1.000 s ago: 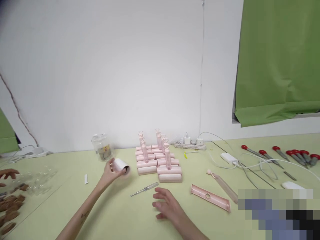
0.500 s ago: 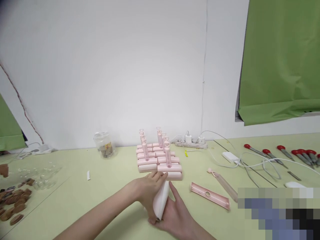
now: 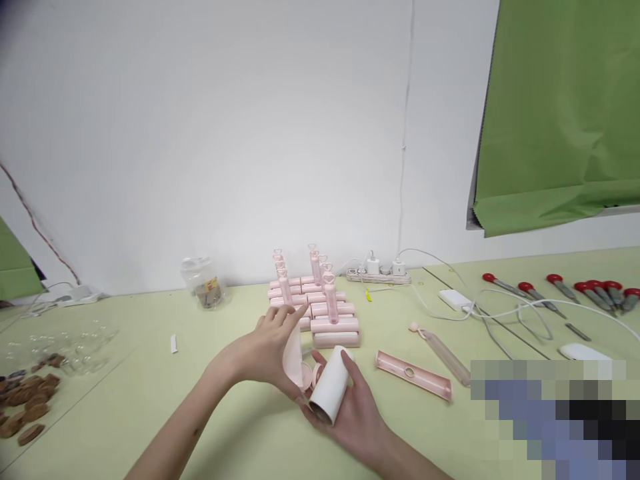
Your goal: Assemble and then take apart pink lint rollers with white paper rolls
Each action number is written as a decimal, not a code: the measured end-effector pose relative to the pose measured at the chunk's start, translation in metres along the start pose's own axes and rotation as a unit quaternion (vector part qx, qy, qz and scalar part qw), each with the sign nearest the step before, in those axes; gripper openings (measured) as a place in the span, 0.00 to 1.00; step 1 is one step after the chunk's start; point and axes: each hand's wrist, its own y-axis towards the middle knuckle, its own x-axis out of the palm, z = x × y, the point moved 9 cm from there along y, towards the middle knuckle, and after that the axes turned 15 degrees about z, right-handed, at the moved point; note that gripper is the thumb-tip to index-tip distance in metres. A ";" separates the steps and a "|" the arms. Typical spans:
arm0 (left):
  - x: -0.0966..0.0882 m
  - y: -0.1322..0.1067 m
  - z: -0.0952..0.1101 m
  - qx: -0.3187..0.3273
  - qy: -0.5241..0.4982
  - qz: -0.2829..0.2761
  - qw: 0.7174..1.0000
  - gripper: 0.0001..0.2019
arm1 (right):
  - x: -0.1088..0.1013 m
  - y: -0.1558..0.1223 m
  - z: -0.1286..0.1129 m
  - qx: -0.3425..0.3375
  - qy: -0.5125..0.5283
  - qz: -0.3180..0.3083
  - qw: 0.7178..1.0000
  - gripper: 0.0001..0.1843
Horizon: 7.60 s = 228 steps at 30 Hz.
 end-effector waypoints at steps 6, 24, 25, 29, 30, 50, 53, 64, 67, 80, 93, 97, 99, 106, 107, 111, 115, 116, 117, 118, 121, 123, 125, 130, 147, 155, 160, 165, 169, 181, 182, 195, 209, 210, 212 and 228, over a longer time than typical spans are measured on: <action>0.002 -0.021 -0.013 0.024 -0.068 0.093 0.993 0.51 | -0.001 -0.001 0.002 -0.009 -0.043 0.005 0.999 0.18; -0.019 -0.024 0.016 0.113 0.010 0.162 0.980 0.38 | 0.005 -0.006 -0.004 0.015 -0.024 -0.041 0.999 0.13; -0.021 -0.028 -0.001 0.042 -0.010 0.201 0.979 0.35 | 0.006 -0.007 -0.011 0.001 -0.027 -0.040 0.999 0.14; 0.011 -0.060 -0.051 -0.187 -0.100 0.283 0.935 0.31 | 0.016 -0.022 -0.048 -0.083 -0.038 -0.041 0.995 0.14; 0.028 -0.065 -0.054 -0.211 -0.112 0.265 0.934 0.33 | 0.020 -0.028 -0.055 -0.098 -0.038 -0.044 0.994 0.14; 0.035 -0.019 -0.010 -0.182 -0.526 0.171 0.813 0.13 | 0.040 -0.046 -0.025 -0.114 -0.113 -0.084 0.983 0.20; 0.029 -0.030 -0.035 -0.236 -0.517 0.260 0.781 0.12 | 0.041 -0.048 -0.014 -0.122 -0.142 -0.094 0.978 0.19; 0.036 -0.040 0.006 -0.120 -0.580 0.144 0.793 0.15 | 0.025 -0.051 0.031 -0.061 -0.382 -0.085 0.918 0.17; 0.037 -0.041 0.005 -0.130 -0.555 0.133 0.811 0.17 | 0.025 -0.051 0.027 -0.062 -0.385 -0.073 0.918 0.17; 0.025 -0.040 0.005 -0.081 -0.612 0.165 0.769 0.09 | 0.038 -0.058 0.017 -0.108 -0.443 -0.035 0.889 0.23; -0.017 -0.082 0.042 0.256 -0.187 0.460 0.829 0.21 | 0.056 -0.055 -0.018 -0.149 -0.258 -0.102 0.949 0.23; -0.013 -0.083 0.046 0.263 -0.190 0.463 0.825 0.20 | 0.051 -0.053 -0.020 -0.162 -0.266 -0.080 0.947 0.21; -0.012 -0.084 0.048 0.273 -0.184 0.465 0.822 0.20 | 0.053 -0.055 -0.019 -0.173 -0.287 -0.082 0.939 0.20; -0.003 -0.087 0.060 0.312 -0.156 0.447 0.823 0.24 | 0.054 -0.065 -0.013 -0.268 -0.453 -0.093 0.845 0.35; 0.000 -0.088 0.062 0.321 -0.171 0.435 0.824 0.27 | 0.050 -0.064 -0.017 -0.282 -0.465 -0.071 0.836 0.41; 0.004 -0.072 0.046 0.212 -0.366 0.351 0.835 0.38 | 0.045 -0.069 -0.043 -0.372 -0.500 0.015 0.782 0.48; 0.035 -0.047 0.005 -0.165 -0.664 0.206 0.700 0.34 | 0.075 -0.089 -0.048 -0.533 -0.615 0.010 0.581 0.54; 0.047 -0.047 0.007 -0.232 -0.701 0.149 0.658 0.33 | 0.079 -0.088 -0.042 -0.530 -0.648 0.004 0.548 0.56; 0.055 -0.047 0.012 -0.275 -0.720 0.100 0.629 0.32 | 0.081 -0.085 -0.035 -0.512 -0.672 -0.003 0.536 0.59; 0.061 -0.047 0.016 -0.297 -0.726 0.067 0.616 0.31 | 0.082 -0.082 -0.030 -0.490 -0.686 -0.014 0.538 0.62; 0.066 -0.047 0.015 -0.316 -0.724 0.047 0.611 0.30 | 0.084 -0.083 -0.041 -0.480 -0.677 -0.003 0.558 0.58; 0.066 -0.046 0.006 -0.321 -0.737 0.061 0.592 0.26 | 0.076 -0.088 -0.073 -0.494 -0.684 0.056 0.534 0.42; 0.063 -0.044 -0.007 -0.323 -0.754 0.098 0.563 0.22 | 0.052 -0.089 -0.116 -0.455 -0.743 0.162 0.464 0.33; 0.062 -0.042 -0.023 -0.352 -0.794 0.140 0.475 0.16 | -0.002 -0.089 -0.179 -0.377 -0.857 0.241 0.256 0.16; 0.058 -0.048 -0.022 -0.335 -0.744 0.233 0.530 0.25 | 0.079 -0.072 -0.016 -0.415 -0.643 0.070 0.640 0.19; 0.058 -0.049 -0.013 -0.321 -0.724 0.209 0.573 0.27 | 0.079 -0.065 -0.027 -0.515 -0.680 0.104 0.512 0.18; 0.055 -0.047 -0.001 -0.275 -0.690 0.166 0.649 0.36 | 0.078 -0.072 -0.048 -0.577 -0.715 0.154 0.364 0.19; 0.066 -0.050 0.022 -0.268 -0.698 0.008 0.664 0.39 | 0.080 -0.094 -0.070 -0.533 -0.739 0.151 0.384 0.15; 0.068 -0.056 0.028 -0.243 -0.679 -0.077 0.689 0.34 | 0.094 -0.111 -0.068 -0.454 -0.792 0.067 0.403 0.11; 0.059 -0.069 0.034 -0.078 -0.435 -0.137 0.887 0.33 | 0.105 -0.117 -0.008 -0.343 -0.917 -0.092 0.180 0.08; 0.058 -0.070 0.034 -0.069 -0.426 -0.144 0.890 0.33 | 0.104 -0.117 -0.004 -0.340 -0.918 -0.096 0.181 0.09; 0.055 -0.068 0.046 0.007 -0.363 -0.170 0.916 0.31 | 0.087 -0.124 -0.025 -0.289 -0.920 -0.008 0.265 0.10; 0.039 -0.057 0.019 -0.065 -0.441 0.038 0.895 0.39 | 0.063 -0.088 -0.030 -0.425 -0.571 -0.025 0.702 0.19; 0.037 -0.058 0.011 -0.059 -0.409 0.034 0.910 0.46 | 0.066 -0.088 -0.033 -0.443 -0.578 -0.018 0.685 0.19; 0.038 -0.059 -0.014 -0.071 -0.345 0.023 0.936 0.55 | 0.074 -0.089 -0.045 -0.481 -0.601 0.010 0.639 0.21; 0.103 -0.067 -0.059 -0.148 -0.481 -0.051 0.862 0.38 | 0.094 -0.056 -0.026 -0.490 -0.801 -0.069 0.337 0.10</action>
